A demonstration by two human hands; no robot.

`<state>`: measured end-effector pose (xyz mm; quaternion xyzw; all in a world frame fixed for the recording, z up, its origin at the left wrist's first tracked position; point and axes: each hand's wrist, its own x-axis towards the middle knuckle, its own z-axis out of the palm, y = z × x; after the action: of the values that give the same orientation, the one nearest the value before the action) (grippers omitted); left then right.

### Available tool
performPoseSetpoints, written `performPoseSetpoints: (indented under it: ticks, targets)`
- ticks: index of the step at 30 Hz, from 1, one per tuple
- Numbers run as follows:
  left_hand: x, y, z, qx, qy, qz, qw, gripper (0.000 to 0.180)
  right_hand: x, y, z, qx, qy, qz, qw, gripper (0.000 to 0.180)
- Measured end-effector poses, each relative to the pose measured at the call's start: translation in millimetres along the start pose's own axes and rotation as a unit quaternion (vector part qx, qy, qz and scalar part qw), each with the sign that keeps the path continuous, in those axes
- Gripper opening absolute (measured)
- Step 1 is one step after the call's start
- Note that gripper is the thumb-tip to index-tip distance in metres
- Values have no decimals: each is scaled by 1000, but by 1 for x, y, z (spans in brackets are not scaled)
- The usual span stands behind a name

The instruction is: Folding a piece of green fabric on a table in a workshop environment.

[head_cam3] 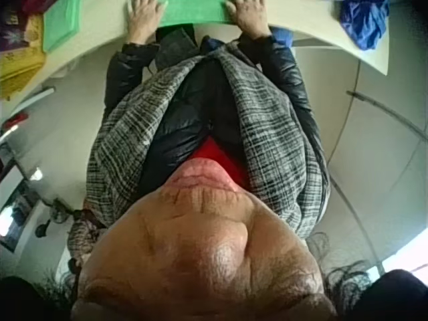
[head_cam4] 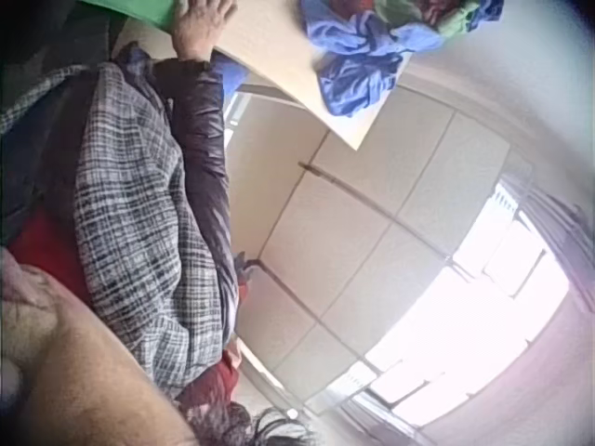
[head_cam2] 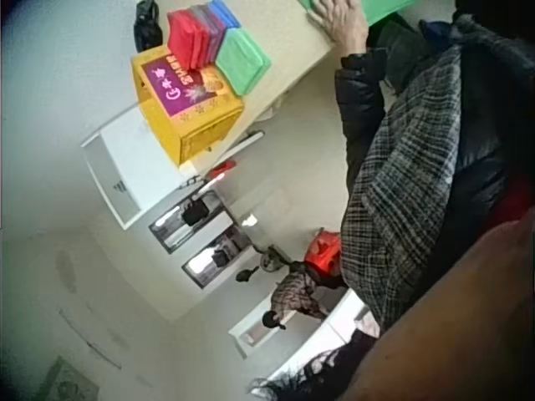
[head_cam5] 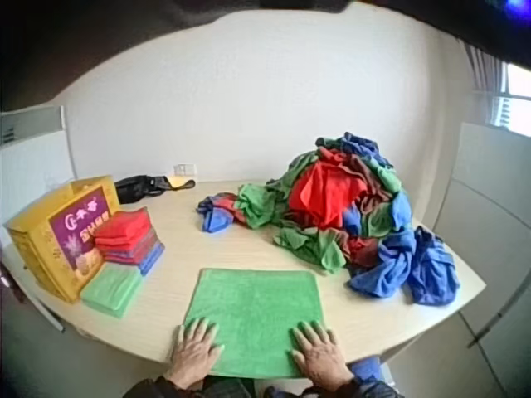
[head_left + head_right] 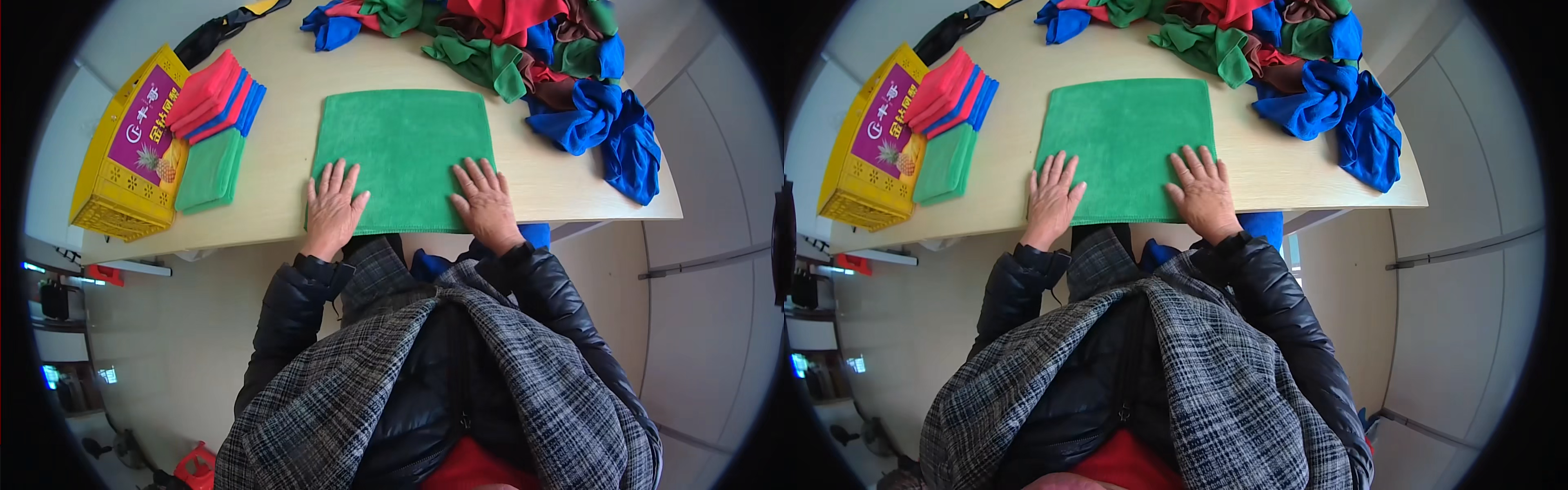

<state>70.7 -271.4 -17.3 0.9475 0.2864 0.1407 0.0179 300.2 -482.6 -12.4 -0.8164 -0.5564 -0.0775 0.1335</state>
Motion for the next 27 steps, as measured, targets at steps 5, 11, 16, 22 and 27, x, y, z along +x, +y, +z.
performPoseSetpoints:
  ticks: [5, 11, 16, 22, 27]
  targets:
    - [-12, -15, 0, 2, 9, -15, 1000, 60, -24, 23, -5, -14, 17, 33, 999, 57]
    - [-44, -22, -12, -51, -15, 25, 998, 63, -48, 35, -17, 74, -2, -6, 997, 59]
    - [-60, -27, -38, -119, 22, 81, 989, 62, -55, 17, -45, 104, -33, -80, 991, 67]
    - [-61, -36, -31, -164, 78, 70, 981, 53, -44, 29, -29, 104, -14, -112, 988, 78]
    - [-63, -38, -31, -182, 91, 62, 977, 37, -49, 27, -25, 120, 10, -110, 987, 69]
